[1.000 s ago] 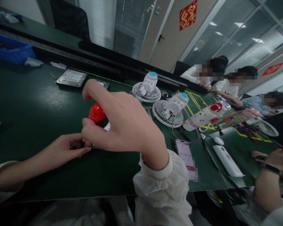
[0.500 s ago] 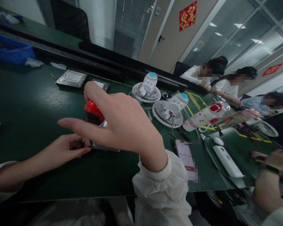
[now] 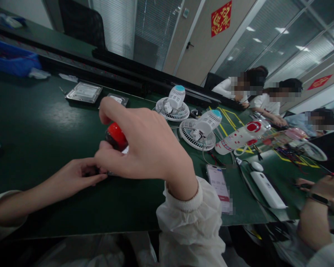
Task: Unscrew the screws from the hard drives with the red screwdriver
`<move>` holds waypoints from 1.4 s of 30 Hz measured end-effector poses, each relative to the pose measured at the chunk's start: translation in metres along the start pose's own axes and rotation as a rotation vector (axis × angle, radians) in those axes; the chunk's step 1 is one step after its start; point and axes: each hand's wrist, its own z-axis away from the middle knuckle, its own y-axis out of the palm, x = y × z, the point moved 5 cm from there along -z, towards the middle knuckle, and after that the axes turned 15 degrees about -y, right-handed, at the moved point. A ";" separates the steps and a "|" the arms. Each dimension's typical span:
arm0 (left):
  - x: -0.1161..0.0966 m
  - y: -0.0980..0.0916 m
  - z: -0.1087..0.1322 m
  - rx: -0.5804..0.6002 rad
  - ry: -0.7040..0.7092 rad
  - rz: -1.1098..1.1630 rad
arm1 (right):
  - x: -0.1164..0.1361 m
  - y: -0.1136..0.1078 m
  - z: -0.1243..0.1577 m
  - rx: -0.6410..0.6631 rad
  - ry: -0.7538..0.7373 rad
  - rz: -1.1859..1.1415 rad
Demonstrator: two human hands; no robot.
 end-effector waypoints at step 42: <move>0.009 0.003 -0.006 0.014 0.006 0.016 | -0.001 -0.002 0.003 0.016 0.151 0.006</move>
